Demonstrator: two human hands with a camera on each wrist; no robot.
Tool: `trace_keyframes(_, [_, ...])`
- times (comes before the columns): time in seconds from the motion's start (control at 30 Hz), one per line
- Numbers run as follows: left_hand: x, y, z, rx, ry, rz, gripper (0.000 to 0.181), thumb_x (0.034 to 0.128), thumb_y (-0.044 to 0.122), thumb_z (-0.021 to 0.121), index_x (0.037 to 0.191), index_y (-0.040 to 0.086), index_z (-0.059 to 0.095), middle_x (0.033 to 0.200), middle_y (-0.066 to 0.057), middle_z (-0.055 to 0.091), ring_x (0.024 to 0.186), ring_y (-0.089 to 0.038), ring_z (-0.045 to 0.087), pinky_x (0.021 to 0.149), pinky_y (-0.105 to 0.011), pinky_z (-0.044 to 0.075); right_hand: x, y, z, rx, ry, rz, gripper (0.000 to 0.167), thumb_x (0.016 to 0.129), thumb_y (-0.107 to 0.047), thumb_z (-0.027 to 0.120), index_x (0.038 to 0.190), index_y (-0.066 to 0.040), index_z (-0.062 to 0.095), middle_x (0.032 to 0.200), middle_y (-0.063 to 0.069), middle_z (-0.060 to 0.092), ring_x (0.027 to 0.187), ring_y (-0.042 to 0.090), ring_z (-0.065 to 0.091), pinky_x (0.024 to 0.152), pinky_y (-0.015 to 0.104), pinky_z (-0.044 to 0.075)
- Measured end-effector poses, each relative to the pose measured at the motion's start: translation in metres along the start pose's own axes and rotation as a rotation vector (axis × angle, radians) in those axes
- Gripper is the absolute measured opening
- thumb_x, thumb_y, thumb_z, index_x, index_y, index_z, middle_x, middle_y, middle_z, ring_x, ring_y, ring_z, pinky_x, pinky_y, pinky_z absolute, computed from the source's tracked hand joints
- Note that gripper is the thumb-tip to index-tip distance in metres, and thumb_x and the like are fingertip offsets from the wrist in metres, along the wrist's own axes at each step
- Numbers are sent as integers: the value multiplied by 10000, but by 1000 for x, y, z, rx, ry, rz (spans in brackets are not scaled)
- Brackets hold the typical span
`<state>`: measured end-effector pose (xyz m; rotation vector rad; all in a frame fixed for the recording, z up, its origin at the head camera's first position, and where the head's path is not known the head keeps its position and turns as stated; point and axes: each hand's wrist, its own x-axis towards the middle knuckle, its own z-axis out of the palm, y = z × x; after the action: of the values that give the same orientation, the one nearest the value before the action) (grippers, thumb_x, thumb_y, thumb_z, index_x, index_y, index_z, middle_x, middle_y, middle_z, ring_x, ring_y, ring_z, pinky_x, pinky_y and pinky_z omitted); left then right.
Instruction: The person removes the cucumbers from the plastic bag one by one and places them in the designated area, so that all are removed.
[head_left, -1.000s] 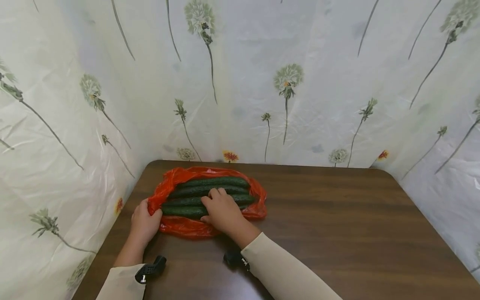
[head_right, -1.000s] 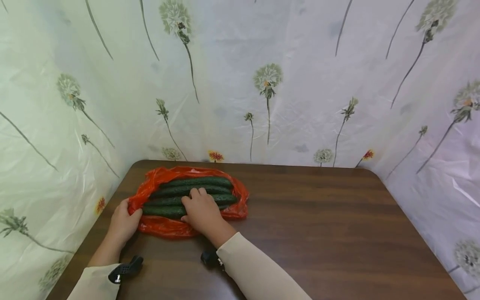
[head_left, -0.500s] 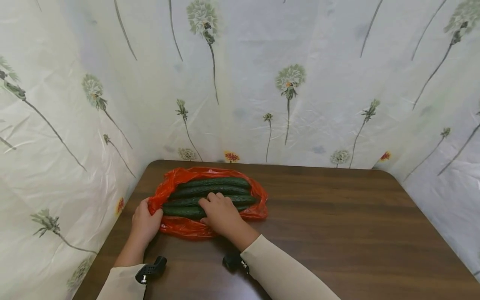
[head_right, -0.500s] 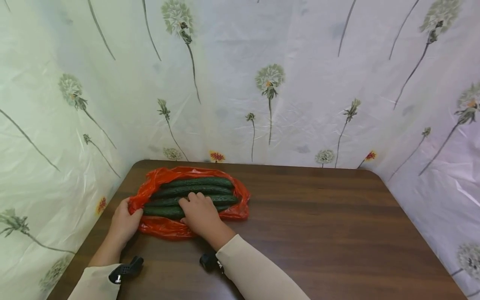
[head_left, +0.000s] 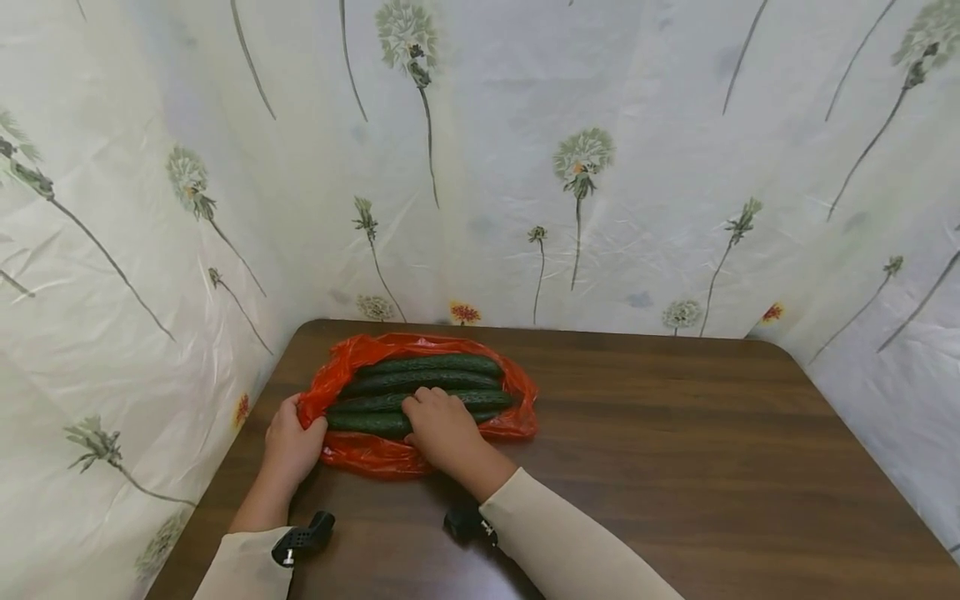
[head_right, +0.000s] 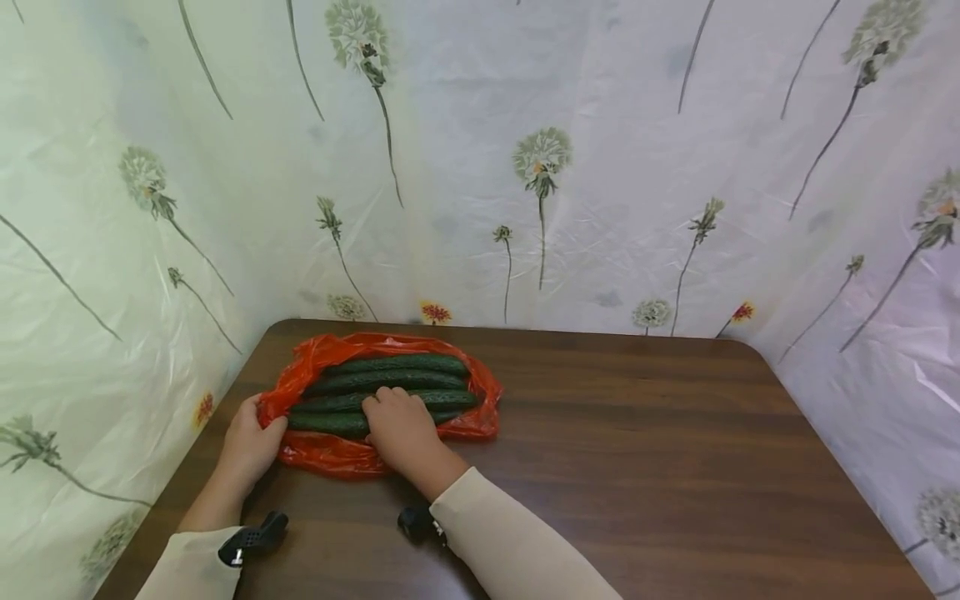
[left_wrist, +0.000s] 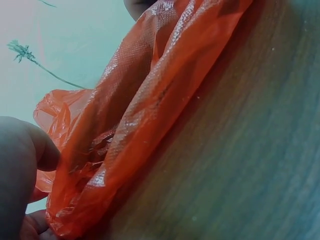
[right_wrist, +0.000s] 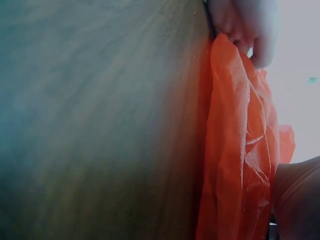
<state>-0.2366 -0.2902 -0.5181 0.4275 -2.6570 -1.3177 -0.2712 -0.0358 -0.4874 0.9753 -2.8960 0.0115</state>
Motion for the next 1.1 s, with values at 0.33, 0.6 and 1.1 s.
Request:
trace_keyframes(0.33, [-1,-1,1,-15,-1,4,637,989,215,543,1536,-56,362,1477,-309,483,1327,-498,440,1132,-634,308,1,4,4,-48,0,-35,381,941,-477,740,1240,-248,683,1097,-31,631,906,168,539,727,330,472])
trace_keyframes(0.6, [2,-3,-1,-12,2,10,642,983,225,547,1530,-60,368,1465,-310,495,1321,-496,457,1126,-641,323,3,9,-3,-90,72,-71,381,922,-494,756,1226,-274,693,1097,-41,603,934,171,526,724,332,419])
trace_keyframes(1.1, [0,0,-4,-1,-40,-26,675,990,236,530,1558,-63,318,1499,-322,445,1348,-507,408,1142,-637,305,-15,26,-21,-5,96,-54,395,943,-447,750,1288,-269,685,1145,-45,605,976,166,531,775,332,444])
